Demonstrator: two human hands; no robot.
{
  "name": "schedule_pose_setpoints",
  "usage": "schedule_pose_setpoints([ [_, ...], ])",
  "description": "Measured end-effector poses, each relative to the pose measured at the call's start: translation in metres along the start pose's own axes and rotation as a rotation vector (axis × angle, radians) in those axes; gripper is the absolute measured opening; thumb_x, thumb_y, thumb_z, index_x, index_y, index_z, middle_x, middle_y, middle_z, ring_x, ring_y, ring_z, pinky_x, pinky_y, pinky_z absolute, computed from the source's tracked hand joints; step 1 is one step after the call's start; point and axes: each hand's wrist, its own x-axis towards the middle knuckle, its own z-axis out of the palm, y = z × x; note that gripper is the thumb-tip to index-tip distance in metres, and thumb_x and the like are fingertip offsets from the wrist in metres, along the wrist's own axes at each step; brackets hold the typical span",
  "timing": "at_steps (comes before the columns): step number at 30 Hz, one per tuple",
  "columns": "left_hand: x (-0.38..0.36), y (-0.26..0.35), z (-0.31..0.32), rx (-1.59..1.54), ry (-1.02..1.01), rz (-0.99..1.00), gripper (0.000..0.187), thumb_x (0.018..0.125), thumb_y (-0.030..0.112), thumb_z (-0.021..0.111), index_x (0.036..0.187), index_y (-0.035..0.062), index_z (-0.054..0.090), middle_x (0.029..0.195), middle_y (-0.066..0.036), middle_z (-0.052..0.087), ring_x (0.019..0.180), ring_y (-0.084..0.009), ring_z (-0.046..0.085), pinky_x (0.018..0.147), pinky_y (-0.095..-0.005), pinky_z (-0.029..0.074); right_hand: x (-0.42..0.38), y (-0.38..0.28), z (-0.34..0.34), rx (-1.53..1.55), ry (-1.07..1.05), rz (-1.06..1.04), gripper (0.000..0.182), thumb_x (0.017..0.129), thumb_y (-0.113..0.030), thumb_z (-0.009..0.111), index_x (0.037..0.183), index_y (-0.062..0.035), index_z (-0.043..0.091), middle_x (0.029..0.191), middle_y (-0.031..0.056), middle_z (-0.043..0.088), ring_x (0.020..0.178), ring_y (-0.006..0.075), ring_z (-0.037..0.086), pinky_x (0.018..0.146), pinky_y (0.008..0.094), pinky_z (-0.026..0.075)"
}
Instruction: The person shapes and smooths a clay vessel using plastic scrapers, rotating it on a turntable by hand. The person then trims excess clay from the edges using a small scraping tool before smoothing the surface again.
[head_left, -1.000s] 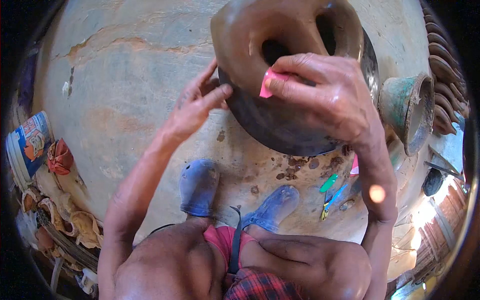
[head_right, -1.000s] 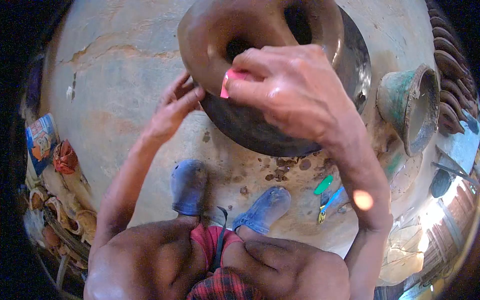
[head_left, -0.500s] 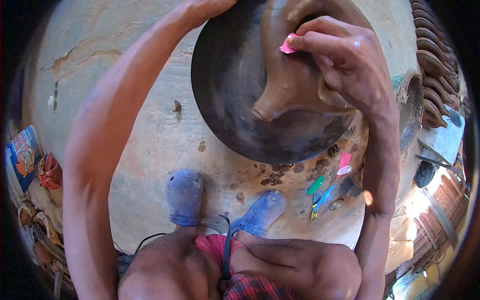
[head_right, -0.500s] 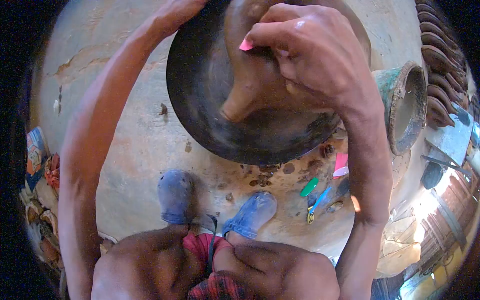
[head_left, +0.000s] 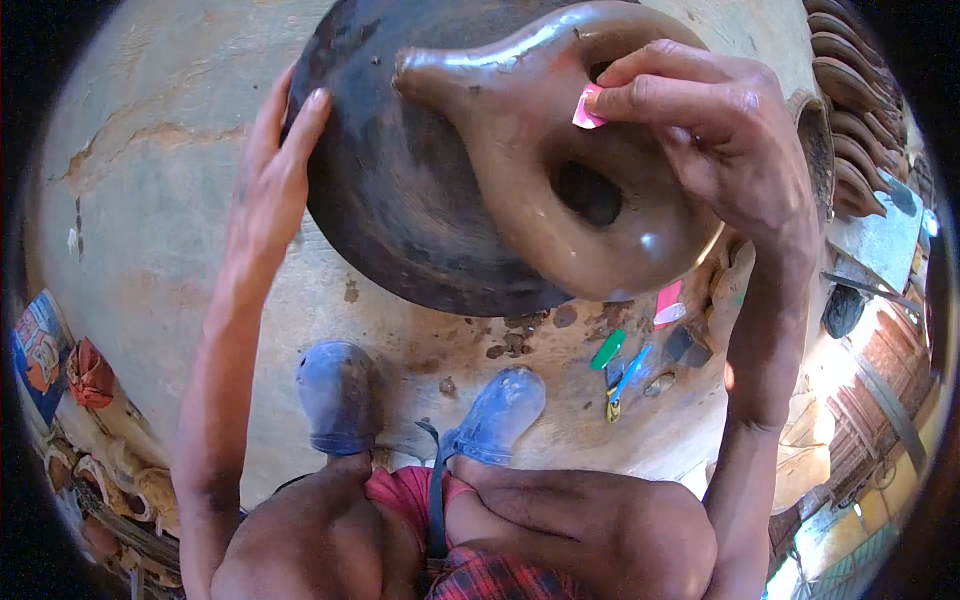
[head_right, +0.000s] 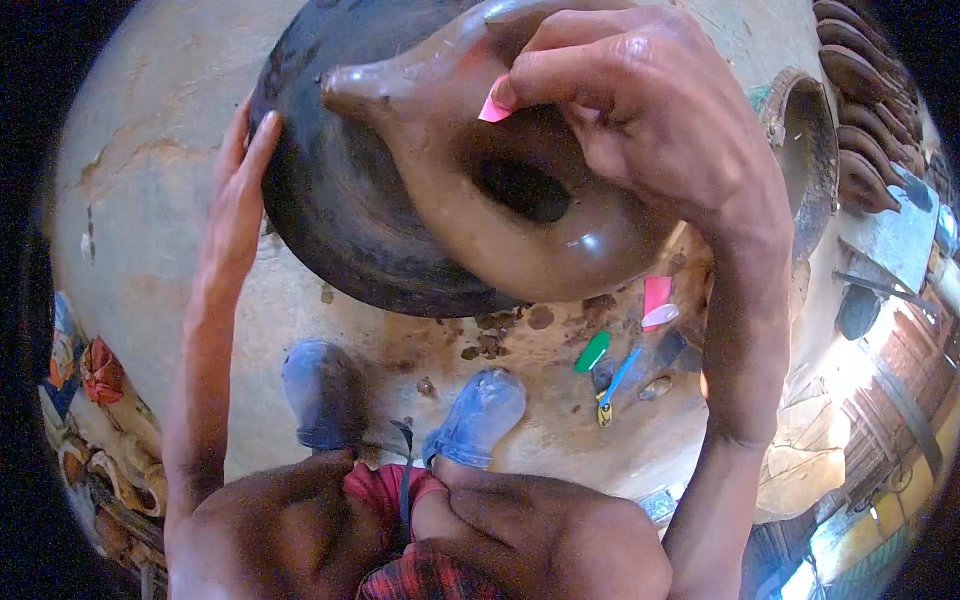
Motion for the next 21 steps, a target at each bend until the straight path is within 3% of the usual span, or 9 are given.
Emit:
schedule_pose_setpoints([
  [2,-0.013,-0.005,0.007,-0.073,0.042,-0.075,0.068,0.111,0.039,0.06,0.164,0.0002,0.043,0.164,-0.013,0.05,0.153,-0.0214,0.042,0.127,-0.0338,0.029,-0.007,0.0,0.0,0.012,0.004,-0.015,0.045,0.076,0.019,0.063,0.108,-0.0067,0.081,0.105,0.0132,0.075,0.091,0.0287,0.076,0.075,0.0347,0.059],
  [8,0.045,0.005,0.004,0.067,0.051,0.013,0.07,0.11,0.048,0.06,0.161,0.0015,0.048,0.161,-0.013,0.053,0.15,-0.0215,0.045,0.126,-0.0332,0.031,-0.033,-0.003,0.001,0.058,-0.011,-0.057,0.039,0.075,0.013,0.07,0.106,-0.0071,0.082,0.102,0.0122,0.075,0.086,0.0291,0.076,0.071,0.0352,0.058],
  [10,0.077,0.004,0.005,0.07,-0.029,0.073,0.068,0.109,0.051,0.06,0.159,0.0041,0.053,0.158,-0.013,0.057,0.146,-0.0218,0.05,0.123,-0.0331,0.033,-0.045,-0.011,0.004,0.036,-0.013,-0.045,0.037,0.074,0.01,0.073,0.105,-0.0082,0.082,0.1,0.0116,0.075,0.083,0.0298,0.075,0.068,0.0361,0.058],
  [11,0.091,0.005,0.01,0.029,-0.058,0.075,0.062,0.109,0.049,0.061,0.152,0.0047,0.061,0.144,-0.01,0.067,0.131,-0.0191,0.061,0.115,-0.0326,0.043,-0.051,-0.014,0.007,0.047,-0.016,-0.031,0.038,0.073,0.009,0.073,0.105,-0.0088,0.082,0.099,0.0114,0.075,0.082,0.0298,0.075,0.067,0.0366,0.058],
  [14,0.084,0.076,0.027,0.241,-0.239,0.19,0.054,0.114,0.043,0.054,0.151,0.0045,0.06,0.137,-0.016,0.069,0.125,-0.024,0.064,0.105,-0.0376,0.052,-0.065,-0.025,0.013,0.049,-0.019,-0.016,0.04,0.07,0.009,0.073,0.103,-0.0101,0.082,0.098,0.0106,0.075,0.079,0.0305,0.074,0.064,0.0377,0.058],
  [16,0.103,0.073,0.038,0.117,-0.281,0.175,0.054,0.114,0.045,0.053,0.145,0.0021,0.065,0.135,-0.012,0.07,0.123,-0.0216,0.064,0.105,-0.036,0.052,-0.07,-0.029,0.016,0.075,-0.041,-0.033,0.039,0.069,0.006,0.073,0.103,-0.0105,0.082,0.098,0.0101,0.075,0.077,0.0303,0.074,0.063,0.038,0.058],
  [17,0.113,0.076,0.04,0.137,-0.329,0.181,0.055,0.113,0.045,0.054,0.146,0.0019,0.065,0.135,-0.012,0.07,0.123,-0.0214,0.064,0.105,-0.0361,0.051,-0.073,-0.034,0.018,0.096,-0.058,0.027,0.029,0.073,0.0,0.074,0.095,-0.0177,0.077,0.1,0.0023,0.073,0.084,0.0299,0.073,0.066,0.0426,0.059],
  [21,0.146,0.084,0.049,0.195,-0.46,0.207,0.057,0.112,0.046,0.056,0.146,0.0007,0.064,0.134,-0.011,0.07,0.12,-0.0211,0.065,0.105,-0.0366,0.052,-0.079,-0.041,0.021,0.08,-0.09,0.0,0.021,0.073,-0.004,0.074,0.09,-0.0165,0.074,0.097,0.0016,0.072,0.083,0.0292,0.072,0.065,0.0437,0.057],
])
